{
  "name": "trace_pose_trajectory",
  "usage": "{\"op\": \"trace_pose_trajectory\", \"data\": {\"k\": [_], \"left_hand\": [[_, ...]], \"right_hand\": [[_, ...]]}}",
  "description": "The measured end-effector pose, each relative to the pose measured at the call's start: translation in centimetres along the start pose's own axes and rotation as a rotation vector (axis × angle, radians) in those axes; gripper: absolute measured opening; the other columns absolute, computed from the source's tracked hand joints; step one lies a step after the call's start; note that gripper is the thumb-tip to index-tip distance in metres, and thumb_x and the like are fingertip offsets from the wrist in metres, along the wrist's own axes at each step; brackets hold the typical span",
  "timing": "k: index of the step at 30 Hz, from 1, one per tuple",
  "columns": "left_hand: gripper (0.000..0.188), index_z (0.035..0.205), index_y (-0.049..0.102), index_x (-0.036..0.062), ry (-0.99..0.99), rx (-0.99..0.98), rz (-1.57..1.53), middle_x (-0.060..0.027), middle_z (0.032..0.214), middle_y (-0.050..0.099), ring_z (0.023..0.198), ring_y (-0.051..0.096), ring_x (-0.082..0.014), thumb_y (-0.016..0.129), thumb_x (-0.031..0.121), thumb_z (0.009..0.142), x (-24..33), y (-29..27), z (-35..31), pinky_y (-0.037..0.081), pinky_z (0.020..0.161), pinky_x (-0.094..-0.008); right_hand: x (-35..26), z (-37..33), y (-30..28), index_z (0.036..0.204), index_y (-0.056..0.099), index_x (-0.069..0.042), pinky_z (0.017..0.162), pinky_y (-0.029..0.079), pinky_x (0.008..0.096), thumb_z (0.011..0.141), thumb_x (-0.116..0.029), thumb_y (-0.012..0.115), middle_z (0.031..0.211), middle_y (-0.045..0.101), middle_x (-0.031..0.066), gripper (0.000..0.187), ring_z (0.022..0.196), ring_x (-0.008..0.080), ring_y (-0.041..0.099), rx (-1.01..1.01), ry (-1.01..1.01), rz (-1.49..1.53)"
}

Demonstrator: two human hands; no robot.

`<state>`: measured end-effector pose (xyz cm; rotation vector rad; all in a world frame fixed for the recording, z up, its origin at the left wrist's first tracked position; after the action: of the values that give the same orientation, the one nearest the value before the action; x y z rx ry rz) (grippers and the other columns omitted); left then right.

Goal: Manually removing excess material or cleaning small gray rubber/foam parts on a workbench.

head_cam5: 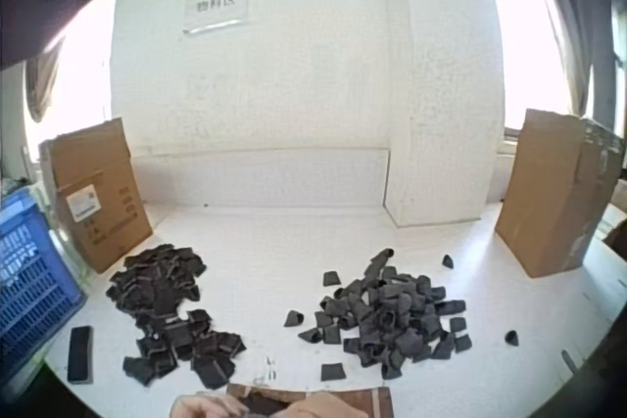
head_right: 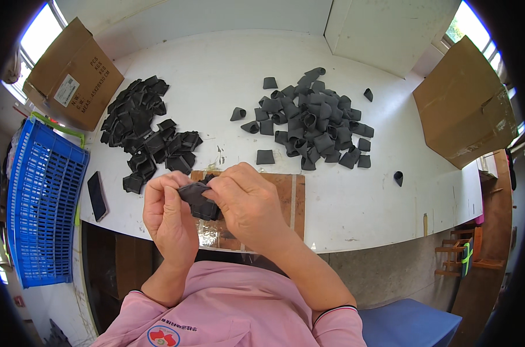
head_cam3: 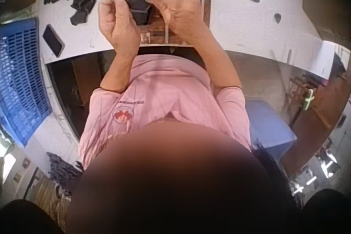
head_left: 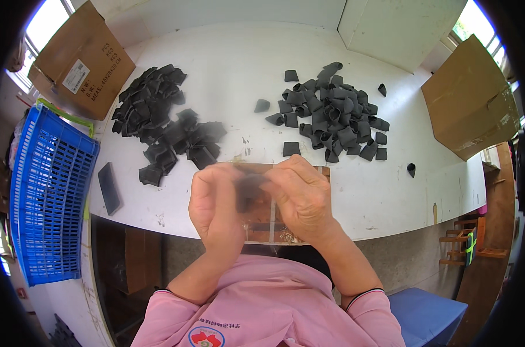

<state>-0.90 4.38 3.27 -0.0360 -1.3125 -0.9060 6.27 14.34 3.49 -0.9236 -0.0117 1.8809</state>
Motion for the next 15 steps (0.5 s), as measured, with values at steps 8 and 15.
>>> {"op": "trace_pose_trajectory", "data": {"k": [8,15], "left_hand": [[0.01,0.085,0.061,-0.0036,0.044,-0.191,0.197,-0.0126,0.089,0.055,0.078,0.053,-0.0153,0.062,0.001,0.077,0.8,-1.6,1.5,0.042,0.072,-0.0236],[0.012,0.081,0.062,-0.0009,0.235,-0.256,0.476,-0.007,0.076,0.057,0.065,0.052,-0.0132,0.06,-0.006,0.071,0.9,-1.7,1.5,0.041,0.057,-0.0228]], "right_hand": [[-1.2,1.8,-1.3,0.074,0.055,-0.001,0.05,0.042,0.0298,0.064,-0.003,0.066,0.068,0.051,0.006,0.015,0.062,0.0205,0.051,-0.069,-0.061,-0.037],[-0.3,0.2,0.0,0.074,0.056,0.0,0.048,0.04,0.0285,0.062,0.0,0.066,0.07,0.052,0.006,0.016,0.059,0.0205,0.049,-0.005,-0.09,-0.024]]}}
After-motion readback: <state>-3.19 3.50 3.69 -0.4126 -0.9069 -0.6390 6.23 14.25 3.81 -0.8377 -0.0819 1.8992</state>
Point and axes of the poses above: each hand's wrist, its own z-axis towards the middle knuckle, its own y-axis out of the palm, x = y × z, the point moved 1 cm from there along z, towards the middle knuckle
